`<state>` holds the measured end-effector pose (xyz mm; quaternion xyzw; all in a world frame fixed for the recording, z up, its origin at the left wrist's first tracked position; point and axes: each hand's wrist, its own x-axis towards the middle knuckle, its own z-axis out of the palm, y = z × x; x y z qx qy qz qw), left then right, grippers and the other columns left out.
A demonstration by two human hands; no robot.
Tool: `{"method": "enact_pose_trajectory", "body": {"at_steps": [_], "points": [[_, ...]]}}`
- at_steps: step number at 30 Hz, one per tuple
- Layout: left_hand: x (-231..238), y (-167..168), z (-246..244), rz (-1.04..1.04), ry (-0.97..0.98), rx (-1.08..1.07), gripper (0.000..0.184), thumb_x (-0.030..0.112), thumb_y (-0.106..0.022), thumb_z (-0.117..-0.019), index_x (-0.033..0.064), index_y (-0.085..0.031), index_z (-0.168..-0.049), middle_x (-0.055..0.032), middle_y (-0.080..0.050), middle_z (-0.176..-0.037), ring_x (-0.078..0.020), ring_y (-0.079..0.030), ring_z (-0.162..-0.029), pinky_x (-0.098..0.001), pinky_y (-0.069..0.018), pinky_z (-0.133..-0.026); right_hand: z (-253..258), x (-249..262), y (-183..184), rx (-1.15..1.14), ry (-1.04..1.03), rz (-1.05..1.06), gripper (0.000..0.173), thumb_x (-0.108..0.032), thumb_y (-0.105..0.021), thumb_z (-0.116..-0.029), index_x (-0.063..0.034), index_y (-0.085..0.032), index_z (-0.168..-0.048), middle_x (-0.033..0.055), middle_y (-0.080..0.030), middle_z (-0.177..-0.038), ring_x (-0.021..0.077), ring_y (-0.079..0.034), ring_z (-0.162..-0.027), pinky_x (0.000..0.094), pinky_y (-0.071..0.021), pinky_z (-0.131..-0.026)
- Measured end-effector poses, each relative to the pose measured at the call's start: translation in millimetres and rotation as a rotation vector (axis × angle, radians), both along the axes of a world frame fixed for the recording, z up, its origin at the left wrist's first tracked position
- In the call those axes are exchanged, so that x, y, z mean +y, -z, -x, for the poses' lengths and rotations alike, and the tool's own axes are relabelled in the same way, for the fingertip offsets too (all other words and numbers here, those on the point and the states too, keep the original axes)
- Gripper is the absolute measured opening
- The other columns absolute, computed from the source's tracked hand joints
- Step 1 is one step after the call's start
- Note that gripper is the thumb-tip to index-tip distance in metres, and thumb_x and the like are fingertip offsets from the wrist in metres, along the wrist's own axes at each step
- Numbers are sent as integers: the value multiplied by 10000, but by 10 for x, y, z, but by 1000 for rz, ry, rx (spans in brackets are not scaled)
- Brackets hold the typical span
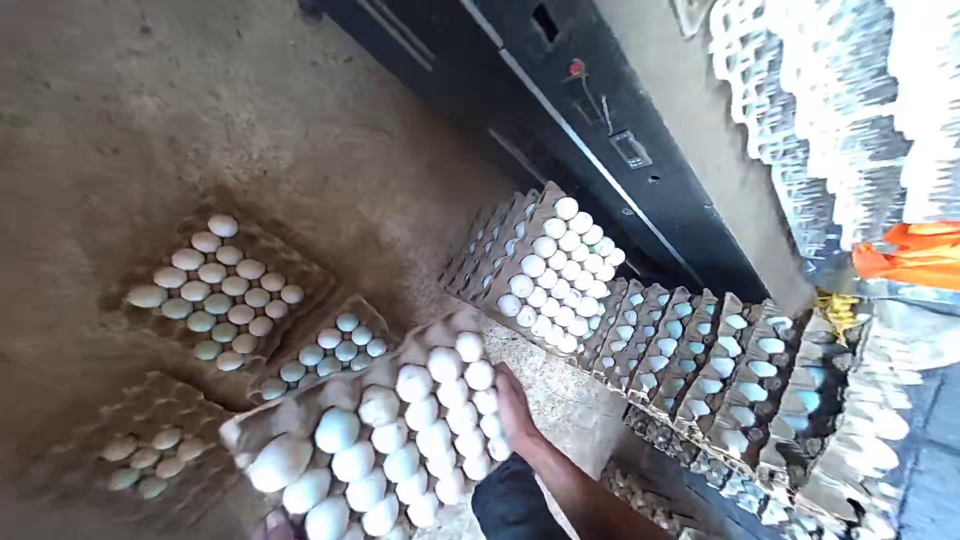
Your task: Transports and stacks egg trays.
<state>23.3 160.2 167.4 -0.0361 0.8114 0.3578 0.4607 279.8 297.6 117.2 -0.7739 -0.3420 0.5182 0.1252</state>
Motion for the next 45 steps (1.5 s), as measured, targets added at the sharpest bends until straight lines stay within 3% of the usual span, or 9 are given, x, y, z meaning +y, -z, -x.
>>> {"method": "enact_pose_trajectory", "body": {"at_steps": [2,5,8,12,18,22,25,38,45], "points": [[456,-220,-124,-53,115,-40,333,246,-322,-1096,14,-537,-1202,59,-587,-977,36,-597,-888,-231,-539,-832,-337,107,-261,-2,157,-4,446,-232,-276,-1076,1,-648,-1152,123,-669,-1089,183,-638,-1026,407,-540,-927],[1214,-353,-463,-118,333,-86,469,311,-303,-1097,-40,-562,-1269,-77,-622,-1128,-81,-611,-1040,-327,-530,-942,-852,350,-510,-8,392,-23,483,-305,-251,-1099,-24,-617,-1239,139,-677,-1124,219,-662,-1044,450,-565,-911],[1976,-313,-926,-158,575,-100,520,357,-299,-1098,-24,-596,-1290,-149,-634,-1232,-168,-604,-1154,-401,-489,-1025,-1368,671,-598,-30,579,-72,527,-373,-242,-1111,-37,-583,-1330,159,-670,-1189,247,-662,-1091,485,-563,-927],[2842,-166,-1529,-166,823,-157,547,381,-282,-1113,-5,-587,-1351,-199,-603,-1341,-262,-560,-1275,-492,-429,-1089,-1994,1036,-511,-63,691,-138,531,-392,-245,-1111,-34,-559,-1344,169,-654,-1205,257,-651,-1100,493,-557,-921],[3684,184,-2144,-79,986,-193,645,478,-207,-1112,30,-577,-1392,-228,-593,-1373,-330,-538,-1319,-553,-401,-1097,-2471,1363,-141,-63,848,-137,488,-378,-303,-1097,-33,-558,-1329,181,-630,-1229,278,-629,-1126,521,-536,-933],[3938,392,-2326,0,1021,-183,704,514,-158,-1104,35,-573,-1409,-247,-573,-1402,-372,-509,-1349,-581,-375,-1107,-2540,1467,20,-20,905,-131,440,-352,-330,-1096,-35,-574,-1277,170,-634,-1172,272,-637,-1075,510,-546,-893],[3989,483,-2366,27,986,-173,723,527,-168,-1101,7,-609,-1340,-265,-610,-1307,-380,-558,-1256,-583,-411,-1040,-2566,1522,87,-76,903,-110,431,-344,-346,-1095,-30,-591,-1257,173,-636,-1171,275,-635,-1083,516,-540,-902],[3921,623,-2286,3,917,-196,733,553,-154,-1091,39,-589,-1382,-231,-581,-1387,-349,-526,-1316,-569,-396,-1070,-2586,1634,110,-67,805,-27,471,-361,-301,-1115,-36,-563,-1333,184,-612,-1266,274,-603,-1174,515,-513,-969],[3948,624,-2206,23,933,-183,752,594,-149,-1077,69,-586,-1393,-245,-584,-1376,-394,-534,-1304,-627,-398,-1052,-2515,1592,283,-61,780,-40,494,-367,-280,-1117,-34,-541,-1372,187,-595,-1318,277,-586,-1214,510,-496,-1002]]}}
